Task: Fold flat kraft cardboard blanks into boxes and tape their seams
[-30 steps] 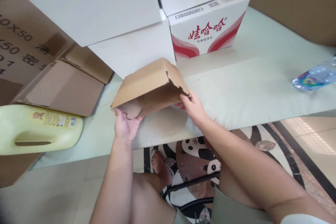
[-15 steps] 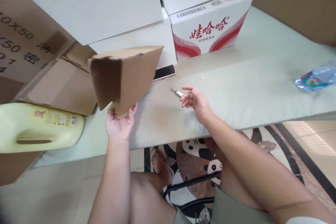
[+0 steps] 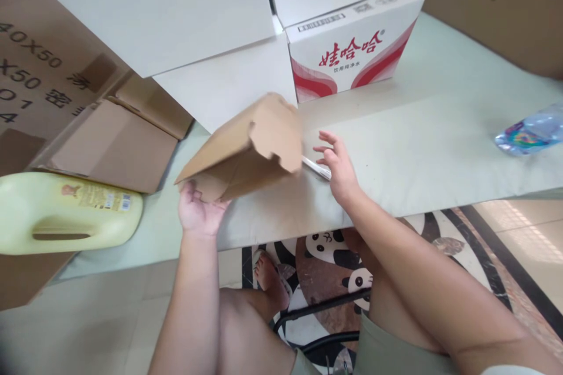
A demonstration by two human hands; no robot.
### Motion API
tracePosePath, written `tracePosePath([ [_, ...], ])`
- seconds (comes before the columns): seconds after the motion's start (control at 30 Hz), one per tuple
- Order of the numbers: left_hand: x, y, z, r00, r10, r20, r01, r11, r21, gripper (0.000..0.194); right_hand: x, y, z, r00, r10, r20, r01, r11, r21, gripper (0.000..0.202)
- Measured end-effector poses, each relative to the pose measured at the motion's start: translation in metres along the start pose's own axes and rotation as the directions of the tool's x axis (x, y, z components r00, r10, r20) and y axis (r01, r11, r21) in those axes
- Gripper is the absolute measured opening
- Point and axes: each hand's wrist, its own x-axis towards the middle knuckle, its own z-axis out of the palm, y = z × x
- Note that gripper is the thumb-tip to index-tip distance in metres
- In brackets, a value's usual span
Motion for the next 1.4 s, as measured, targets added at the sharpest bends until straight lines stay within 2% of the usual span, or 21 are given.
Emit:
tracePosePath([
  [0.1, 0.0, -0.001, 0.003, 1.0, 0.009, -0.001, -0.009, 1.0, 0.026, 0.035, -0.008, -0.005, -0.001, 0.963, -0.221, 0.152, 0.246, 0.954, -0.173, 0.052],
  [0.23, 0.001, -0.005, 0.005, 0.999, -0.036, -0.01, 0.036, 0.999, 0.011, 0.038, -0.016, -0.007, 0.005, 0.835, -0.327, 0.443, 0.483, 0.822, -0.304, 0.043],
  [0.3, 0.0, -0.005, 0.005, 0.999, -0.04, -0.01, 0.04, 0.999, -0.015, 0.04, -0.019, -0.005, 0.01, 0.791, -0.275, 0.546, 0.53, 0.753, -0.389, 0.04],
  [0.37, -0.002, -0.004, 0.005, 1.0, -0.03, 0.0, 0.03, 0.999, -0.035, 0.042, -0.02, -0.003, 0.017, 0.771, -0.156, 0.617, 0.537, 0.68, -0.499, 0.04],
  [0.47, -0.007, -0.001, 0.006, 0.997, 0.001, 0.074, 0.005, 0.996, -0.085, 0.048, -0.022, -0.001, 0.026, 0.75, 0.006, 0.661, 0.539, 0.574, -0.617, 0.046],
  [0.57, -0.011, -0.002, 0.009, 0.987, 0.039, 0.155, -0.024, 0.995, -0.099, 0.051, -0.025, 0.0, 0.032, 0.738, 0.059, 0.673, 0.557, 0.51, -0.655, 0.049],
  [0.6, -0.01, -0.003, 0.011, 0.989, 0.039, 0.139, -0.029, 0.997, -0.076, 0.049, -0.026, 0.001, 0.033, 0.732, 0.059, 0.678, 0.566, 0.501, -0.655, 0.049],
  [0.67, -0.008, -0.005, 0.012, 0.999, 0.029, 0.03, -0.028, 0.999, -0.024, 0.04, -0.027, 0.001, 0.033, 0.718, 0.036, 0.695, 0.588, 0.503, -0.633, 0.05],
  [0.7, -0.006, -0.005, 0.012, 0.999, 0.029, -0.032, -0.03, 0.999, -0.011, 0.036, -0.027, 0.001, 0.032, 0.72, 0.007, 0.694, 0.592, 0.514, -0.621, 0.049],
  [0.77, -0.002, -0.004, 0.008, 0.995, 0.05, -0.082, -0.051, 0.999, -0.018, 0.032, -0.026, 0.001, 0.028, 0.766, -0.093, 0.636, 0.57, 0.556, -0.604, 0.048],
  [0.87, 0.003, 0.001, 0.0, 0.993, 0.113, -0.037, -0.113, 0.993, -0.015, 0.036, -0.019, 0.001, 0.018, 0.885, -0.251, 0.393, 0.452, 0.666, -0.593, 0.045],
  [0.93, 0.005, 0.003, -0.004, 0.981, 0.19, -0.042, -0.189, 0.981, 0.037, 0.039, -0.014, 0.003, 0.012, 0.932, -0.258, 0.253, 0.359, 0.743, -0.565, 0.045],
  [1.0, 0.006, 0.003, -0.006, 0.95, 0.308, -0.047, -0.3, 0.945, 0.132, 0.039, -0.011, 0.006, 0.007, 0.958, -0.209, 0.196, 0.283, 0.796, -0.535, 0.046],
  [1.07, 0.007, -0.001, -0.007, 0.934, 0.357, -0.009, -0.341, 0.9, 0.272, 0.038, -0.01, 0.011, 0.005, 0.969, -0.163, 0.184, 0.236, 0.829, -0.508, 0.05],
  [1.2, 0.007, -0.008, -0.008, 0.951, 0.299, 0.084, -0.299, 0.81, 0.505, 0.042, -0.011, 0.017, 0.005, 0.982, -0.149, 0.12, 0.186, 0.889, -0.418, 0.06],
  [1.3, 0.003, -0.01, -0.007, 0.942, 0.283, 0.181, -0.336, 0.777, 0.533, 0.045, -0.015, 0.012, 0.006, 0.965, -0.228, 0.131, 0.259, 0.905, -0.337, 0.065],
  [1.4, -0.003, -0.013, -0.003, 0.934, 0.168, 0.316, -0.313, 0.811, 0.494, 0.057, -0.025, 0.003, 0.014, 0.931, -0.261, 0.256, 0.336, 0.887, -0.316, 0.072],
])
